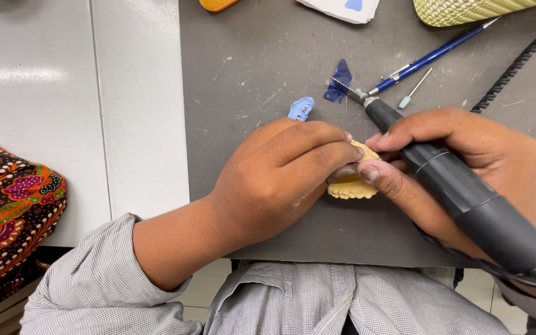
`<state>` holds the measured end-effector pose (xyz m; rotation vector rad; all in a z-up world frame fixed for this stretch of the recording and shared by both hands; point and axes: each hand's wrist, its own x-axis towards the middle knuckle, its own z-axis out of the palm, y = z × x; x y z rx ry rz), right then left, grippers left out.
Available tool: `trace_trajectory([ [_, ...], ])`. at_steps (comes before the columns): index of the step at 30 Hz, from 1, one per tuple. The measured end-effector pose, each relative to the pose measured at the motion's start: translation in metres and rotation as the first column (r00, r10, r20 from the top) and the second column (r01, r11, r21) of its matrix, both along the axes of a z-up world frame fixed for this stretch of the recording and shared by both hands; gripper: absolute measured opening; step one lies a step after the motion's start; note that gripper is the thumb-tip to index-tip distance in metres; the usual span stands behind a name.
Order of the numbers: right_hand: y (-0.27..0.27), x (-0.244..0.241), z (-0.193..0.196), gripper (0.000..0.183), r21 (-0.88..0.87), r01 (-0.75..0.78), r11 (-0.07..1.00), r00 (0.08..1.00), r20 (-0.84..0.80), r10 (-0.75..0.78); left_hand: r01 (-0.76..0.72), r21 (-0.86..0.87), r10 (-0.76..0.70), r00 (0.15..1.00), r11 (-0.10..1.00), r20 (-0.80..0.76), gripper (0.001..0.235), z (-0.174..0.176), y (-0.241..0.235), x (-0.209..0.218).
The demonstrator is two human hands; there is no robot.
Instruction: The person uses a rotary tool to grind and shape a yellow dental cast and a single artificial tooth. They then fit the tooth into the cast and inspect the alignment.
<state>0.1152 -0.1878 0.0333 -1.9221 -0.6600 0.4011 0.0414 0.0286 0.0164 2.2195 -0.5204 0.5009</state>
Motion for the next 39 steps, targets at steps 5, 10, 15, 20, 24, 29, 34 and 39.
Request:
trace_trajectory([
  [5,0.007,-0.003,0.003,0.02,-0.042,0.028,0.999,0.999,0.023,-0.027,-0.029,0.014,0.028,0.999,0.999,0.04,0.024,-0.004,0.0,-0.001],
  [10,0.008,-0.003,0.003,0.02,-0.017,0.01,1.0,0.998,0.056,-0.009,-0.018,0.031,0.017,0.998,0.999,0.053,0.024,-0.009,0.002,0.0],
  [15,0.008,0.001,0.001,0.019,-0.003,0.027,1.0,0.998,0.049,-0.027,-0.055,0.005,0.055,0.998,0.998,0.01,0.022,-0.015,0.0,-0.003],
  [20,0.005,0.0,0.001,0.02,-0.011,0.016,1.0,0.992,0.125,-0.015,-0.075,0.003,0.075,0.997,0.997,-0.006,0.023,-0.017,-0.002,-0.005],
  [24,0.005,-0.004,0.001,0.02,-0.032,0.027,0.999,0.986,0.167,-0.021,-0.09,0.011,0.089,0.995,0.996,0.041,0.023,-0.02,-0.002,-0.007],
  [29,0.012,-0.001,0.001,0.019,0.01,0.05,0.999,0.991,0.123,-0.051,-0.093,0.036,0.09,0.994,0.995,0.06,0.022,-0.018,-0.001,-0.004],
  [34,0.014,-0.004,0.006,0.022,-0.009,0.027,1.0,0.974,0.226,-0.024,-0.105,0.046,0.103,0.994,0.993,0.038,0.021,-0.015,-0.002,-0.004],
  [39,0.009,-0.005,0.003,0.019,-0.043,0.014,0.999,0.959,0.283,-0.001,-0.085,0.089,0.076,0.993,0.992,0.095,0.021,-0.019,0.002,-0.004],
])
